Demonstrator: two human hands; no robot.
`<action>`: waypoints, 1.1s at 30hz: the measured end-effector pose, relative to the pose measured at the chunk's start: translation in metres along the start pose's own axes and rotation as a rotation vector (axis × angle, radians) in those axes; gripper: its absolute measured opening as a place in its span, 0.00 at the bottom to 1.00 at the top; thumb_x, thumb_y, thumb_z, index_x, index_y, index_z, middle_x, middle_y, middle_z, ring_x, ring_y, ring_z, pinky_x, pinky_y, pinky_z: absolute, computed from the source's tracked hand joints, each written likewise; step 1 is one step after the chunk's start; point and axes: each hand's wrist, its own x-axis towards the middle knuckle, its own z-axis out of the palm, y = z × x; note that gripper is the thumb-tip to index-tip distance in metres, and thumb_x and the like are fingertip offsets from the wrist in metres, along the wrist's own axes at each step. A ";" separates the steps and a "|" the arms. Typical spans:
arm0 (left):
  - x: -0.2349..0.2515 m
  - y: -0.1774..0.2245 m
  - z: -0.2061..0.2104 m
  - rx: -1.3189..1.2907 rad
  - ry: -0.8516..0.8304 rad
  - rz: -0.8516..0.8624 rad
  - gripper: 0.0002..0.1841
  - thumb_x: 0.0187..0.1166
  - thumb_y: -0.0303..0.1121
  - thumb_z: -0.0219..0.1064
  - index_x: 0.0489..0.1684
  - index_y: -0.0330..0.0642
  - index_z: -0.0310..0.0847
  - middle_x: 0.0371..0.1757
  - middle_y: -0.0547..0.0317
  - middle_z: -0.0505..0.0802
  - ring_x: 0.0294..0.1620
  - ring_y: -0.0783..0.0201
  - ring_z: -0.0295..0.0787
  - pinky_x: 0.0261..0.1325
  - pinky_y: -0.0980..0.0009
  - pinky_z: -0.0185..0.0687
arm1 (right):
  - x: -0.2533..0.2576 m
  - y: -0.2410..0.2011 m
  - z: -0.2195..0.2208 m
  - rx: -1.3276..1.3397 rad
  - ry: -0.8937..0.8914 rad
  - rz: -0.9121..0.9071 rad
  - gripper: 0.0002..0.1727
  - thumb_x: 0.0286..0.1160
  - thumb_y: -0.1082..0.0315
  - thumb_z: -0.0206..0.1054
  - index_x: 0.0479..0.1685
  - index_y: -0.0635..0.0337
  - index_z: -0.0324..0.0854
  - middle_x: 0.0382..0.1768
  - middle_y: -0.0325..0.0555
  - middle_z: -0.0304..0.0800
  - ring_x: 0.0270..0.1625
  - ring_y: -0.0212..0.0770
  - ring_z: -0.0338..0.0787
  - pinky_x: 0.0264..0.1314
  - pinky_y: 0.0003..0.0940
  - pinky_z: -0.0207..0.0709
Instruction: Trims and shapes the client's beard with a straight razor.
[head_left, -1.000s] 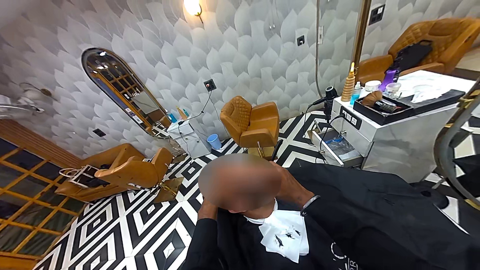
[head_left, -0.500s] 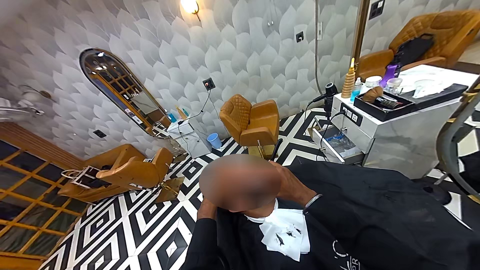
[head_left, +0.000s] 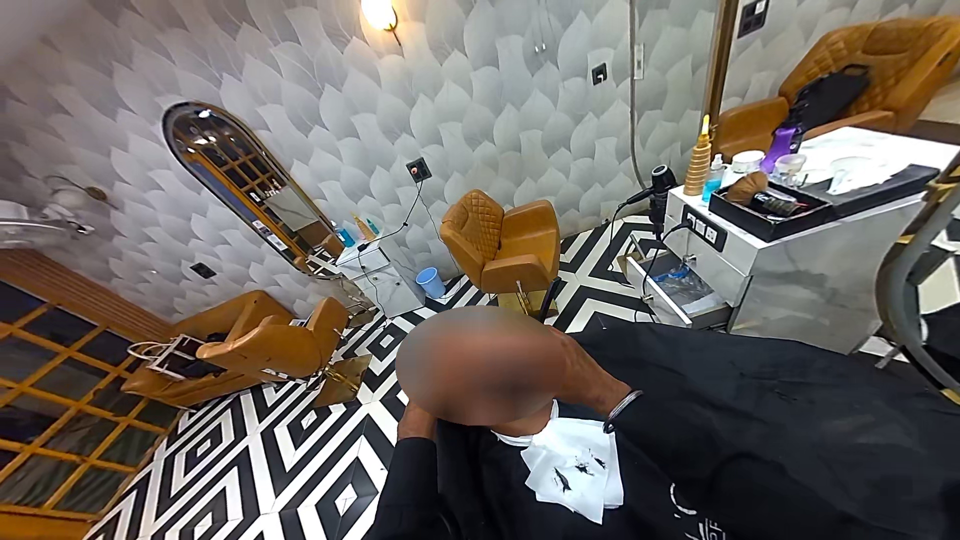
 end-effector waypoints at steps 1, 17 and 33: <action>0.000 0.001 -0.001 -0.002 -0.002 -0.006 0.56 0.53 0.65 0.83 0.87 0.45 0.67 0.86 0.49 0.74 0.86 0.44 0.67 0.82 0.35 0.62 | 0.000 0.000 0.000 -0.002 -0.007 0.008 0.06 0.72 0.71 0.69 0.39 0.61 0.91 0.39 0.47 0.94 0.57 0.49 0.91 0.69 0.42 0.80; -0.030 0.023 0.005 0.376 0.246 0.469 0.49 0.81 0.70 0.46 0.93 0.37 0.56 0.94 0.51 0.62 0.96 0.51 0.48 0.92 0.29 0.33 | -0.050 0.038 0.011 0.266 0.564 0.380 0.07 0.73 0.64 0.76 0.47 0.51 0.91 0.46 0.33 0.93 0.54 0.33 0.90 0.61 0.37 0.87; -0.064 0.046 0.060 0.624 -0.074 0.645 0.54 0.81 0.76 0.30 0.86 0.32 0.68 0.87 0.46 0.74 0.88 0.43 0.68 0.87 0.29 0.51 | -0.156 0.029 0.004 0.681 0.783 0.748 0.09 0.74 0.69 0.73 0.46 0.65 0.90 0.42 0.53 0.94 0.45 0.45 0.93 0.50 0.36 0.88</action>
